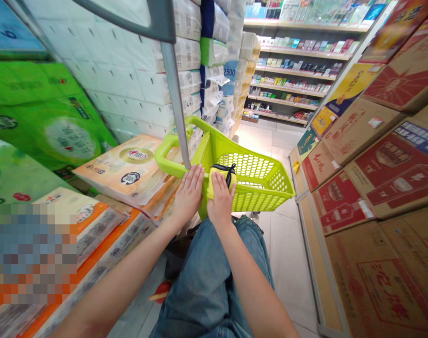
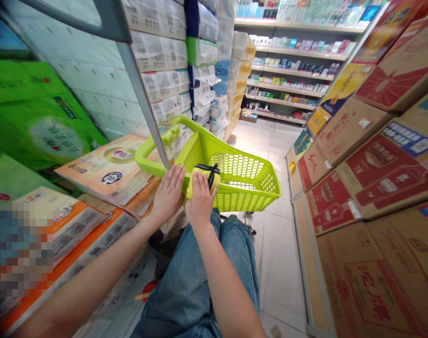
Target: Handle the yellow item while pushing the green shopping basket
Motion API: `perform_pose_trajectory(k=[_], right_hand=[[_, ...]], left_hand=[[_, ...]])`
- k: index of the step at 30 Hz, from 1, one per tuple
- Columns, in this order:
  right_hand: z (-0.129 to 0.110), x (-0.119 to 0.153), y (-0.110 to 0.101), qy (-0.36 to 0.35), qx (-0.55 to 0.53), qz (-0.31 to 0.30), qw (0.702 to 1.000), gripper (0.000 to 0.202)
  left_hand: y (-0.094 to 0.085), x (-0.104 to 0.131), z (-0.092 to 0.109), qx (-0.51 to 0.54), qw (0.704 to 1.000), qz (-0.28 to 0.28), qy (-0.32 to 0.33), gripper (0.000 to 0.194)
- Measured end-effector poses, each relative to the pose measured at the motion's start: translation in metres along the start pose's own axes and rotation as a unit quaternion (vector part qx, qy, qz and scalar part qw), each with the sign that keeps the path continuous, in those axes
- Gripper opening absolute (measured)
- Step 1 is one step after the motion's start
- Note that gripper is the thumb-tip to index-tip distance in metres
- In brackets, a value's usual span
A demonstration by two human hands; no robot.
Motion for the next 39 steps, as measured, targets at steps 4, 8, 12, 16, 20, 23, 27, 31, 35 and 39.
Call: perform_pose_trajectory(k=[4,8,12,16,20,23,27,31,35,39], right_hand=[[-0.019,-0.002,-0.001,-0.056,-0.001,-0.018,0.998,0.086],[0.013,0.004,-0.008,-0.045,0.031,-0.022,0.998,0.087],[0.065,0.014,-0.021,0.005,0.065,-0.013,0.998,0.088],[0.108,0.023,-0.033,0.078,0.08,0.009,0.994,0.087],[0.102,0.022,-0.027,0.14,0.043,0.038,0.988,0.085],[0.056,0.011,-0.011,0.104,0.017,0.028,0.994,0.086],[-0.006,-0.001,0.003,0.004,-0.003,-0.011,1.0,0.088],[-0.01,0.0,0.002,-0.043,0.04,-0.019,0.998,0.088],[0.034,0.01,-0.007,-0.022,0.1,-0.006,0.995,0.091],[0.087,0.024,-0.019,0.03,0.144,0.008,0.989,0.093]], left_hand=[[0.0,0.001,-0.002,-0.007,1.0,-0.002,0.011,0.066],[-0.001,0.001,-0.002,-0.01,1.0,-0.006,0.02,0.072],[-0.002,0.0,-0.001,-0.011,1.0,-0.01,0.011,0.076],[-0.002,0.0,0.0,-0.013,1.0,-0.015,0.013,0.078],[-0.003,0.0,0.001,-0.014,1.0,-0.014,0.009,0.078],[-0.004,0.0,0.002,-0.012,1.0,-0.012,0.007,0.076],[-0.003,0.0,0.001,-0.021,1.0,-0.006,0.003,0.07],[-0.003,0.0,0.0,-0.027,1.0,-0.01,0.005,0.071],[-0.005,-0.001,0.0,-0.018,1.0,-0.023,0.011,0.078],[-0.005,-0.001,0.0,-0.021,0.999,-0.031,0.015,0.08]])
Point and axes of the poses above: each hand's wrist, its own x-axis away from the middle knuckle, its own y-axis out of the palm, z = x × y, the point moved 7 cm from there along -x, towards the middle knuckle, and after that the axes turned 6 degrees about z, right-handed, at the moved point
